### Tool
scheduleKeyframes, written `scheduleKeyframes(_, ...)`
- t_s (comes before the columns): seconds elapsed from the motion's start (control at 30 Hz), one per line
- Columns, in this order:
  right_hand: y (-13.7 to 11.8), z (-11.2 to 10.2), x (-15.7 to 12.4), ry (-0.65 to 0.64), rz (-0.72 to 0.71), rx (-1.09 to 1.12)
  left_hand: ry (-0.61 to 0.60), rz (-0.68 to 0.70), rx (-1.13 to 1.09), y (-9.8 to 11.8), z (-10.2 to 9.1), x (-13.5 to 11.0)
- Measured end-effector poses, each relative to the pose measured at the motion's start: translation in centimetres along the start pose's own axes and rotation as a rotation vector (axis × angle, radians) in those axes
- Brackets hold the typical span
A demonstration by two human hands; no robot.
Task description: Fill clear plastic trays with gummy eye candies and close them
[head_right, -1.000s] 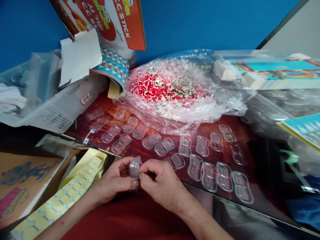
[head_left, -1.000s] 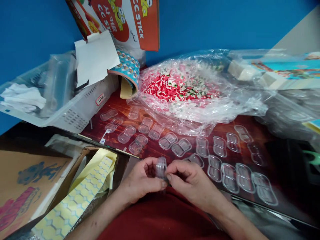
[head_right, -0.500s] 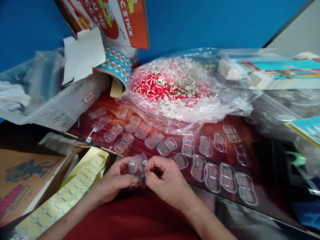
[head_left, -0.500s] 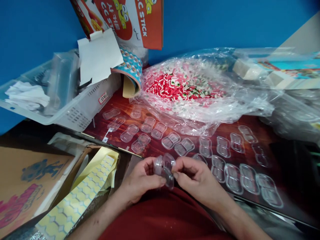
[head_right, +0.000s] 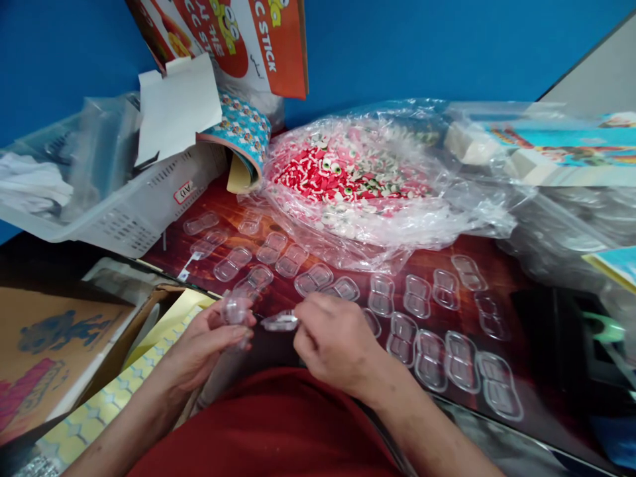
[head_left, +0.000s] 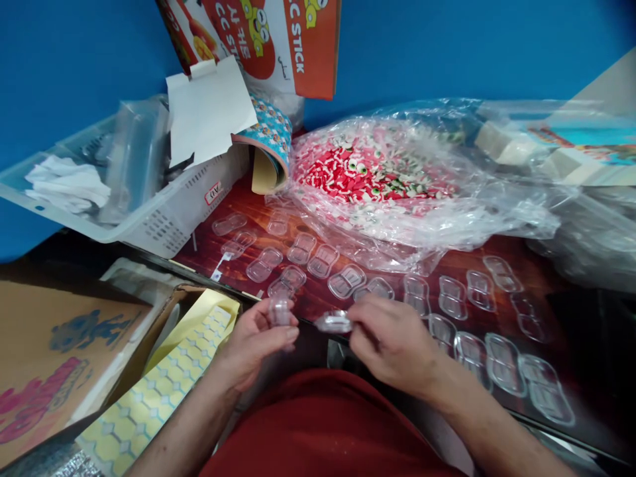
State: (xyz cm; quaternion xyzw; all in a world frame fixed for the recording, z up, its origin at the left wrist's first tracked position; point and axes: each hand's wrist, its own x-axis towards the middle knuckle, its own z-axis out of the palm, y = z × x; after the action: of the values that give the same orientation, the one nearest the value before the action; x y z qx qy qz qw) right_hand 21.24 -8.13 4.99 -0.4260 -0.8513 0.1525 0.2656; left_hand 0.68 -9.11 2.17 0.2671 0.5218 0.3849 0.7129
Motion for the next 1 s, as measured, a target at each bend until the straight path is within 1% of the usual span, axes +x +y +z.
scheduleKeyframes(0.03, 0.3, 0.5, 0.5, -0.083, -0.129, -0.152, 0.023, 0.011, -0.002, 0.1, -0.6, -0.1)
scheduleKeyframes(0.07, 0.6, 1.1, 1.0, -0.169, -0.228, -0.284, 0.035, 0.017, -0.009, 0.1, -1.1, -0.1)
scheduleKeyframes(0.1, 0.9, 1.8, 1.5, -0.242, -0.290, -0.390, 0.045, 0.017, -0.020, 0.1, -1.4, -0.3)
scheduleKeyframes(0.13, 1.2, 2.5, 2.0, -0.301, -0.322, -0.463, 0.054, 0.016, -0.032, 0.0, -1.6, -0.4)
scheduleKeyframes(0.17, 1.4, 3.0, 2.4, -0.341, -0.331, -0.506, 0.063, 0.016, -0.043, -0.1, -1.7, -0.5)
scheduleKeyframes(0.23, 1.8, 3.5, 2.7, -0.374, -0.304, -0.515, 0.078, 0.023, -0.056, -0.3, -1.8, -0.8)
scheduleKeyframes(0.3, 1.9, 3.0, 2.6, -0.371, -0.264, -0.486, 0.077, 0.032, -0.051, -0.4, -1.7, -1.0)
scheduleKeyframes(0.33, 1.7, 2.6, 2.4, -0.321, -0.227, -0.440, 0.067, 0.036, -0.041, -0.5, -1.6, -1.1)
scheduleKeyframes(0.37, 1.4, 2.1, 2.3, -0.245, -0.181, -0.357, 0.053, 0.039, -0.028, -0.5, -1.5, -1.1)
scheduleKeyframes(0.43, 0.3, 1.3, 2.1, -0.111, -0.072, -0.073, -0.001, 0.045, 0.007, -0.5, -1.0, -1.0)
scheduleKeyframes(0.47, -0.4, 1.0, 2.0, -0.083, -0.017, 0.108, -0.037, 0.057, 0.029, -0.5, -0.7, -1.0)
scheduleKeyframes(0.5, -1.0, 1.0, 2.0, -0.092, 0.030, 0.280, -0.072, 0.075, 0.050, -0.5, -0.4, -0.9)
scheduleKeyframes(0.57, -2.2, 1.2, 2.0, -0.182, 0.104, 0.519, -0.142, 0.093, 0.066, -0.5, 0.1, -0.8)
scheduleKeyframes(0.63, -2.8, 1.6, 1.7, -0.230, 0.193, 0.656, -0.221, 0.066, 0.024, -0.5, 0.4, -0.9)
scheduleKeyframes(0.7, -3.0, 1.6, 1.1, -0.256, 0.298, 0.769, -0.311, 0.004, -0.049, -0.5, 0.3, -1.0)
scheduleKeyframes(0.73, -2.8, 1.5, 0.9, -0.259, 0.355, 0.808, -0.342, -0.023, -0.080, -0.6, 0.2, -1.1)
scheduleKeyframes(0.77, -2.6, 1.3, 0.9, -0.239, 0.406, 0.814, -0.344, -0.040, -0.100, -0.6, 0.1, -1.1)
scheduleKeyframes(0.8, -2.1, 1.1, 1.1, -0.189, 0.439, 0.774, -0.320, -0.051, -0.107, -0.6, 0.0, -1.1)
scheduleKeyframes(0.83, -1.6, 1.0, 1.6, -0.117, 0.439, 0.679, -0.276, -0.055, -0.107, -0.5, -0.2, -1.0)
scheduleKeyframes(0.87, -1.0, 0.9, 2.4, -0.036, 0.398, 0.535, -0.221, -0.049, -0.105, -0.4, -0.3, -0.9)
scheduleKeyframes(0.9, -0.3, 0.9, 3.6, 0.032, 0.317, 0.362, -0.168, -0.032, -0.105, -0.2, -0.5, -0.8)
scheduleKeyframes(0.93, 0.4, 1.0, 5.1, 0.065, 0.208, 0.181, -0.126, -0.007, -0.112, 0.1, -0.7, -0.7)
scheduleKeyframes(0.97, 1.0, 1.2, 6.9, 0.058, 0.093, 0.003, -0.098, 0.018, -0.128, 0.5, -1.0, -0.7)
scheduleKeyframes(1.0, 1.6, 1.6, 8.8, 0.002, -0.017, -0.157, -0.087, 0.040, -0.152, 0.8, -1.3, -0.6)
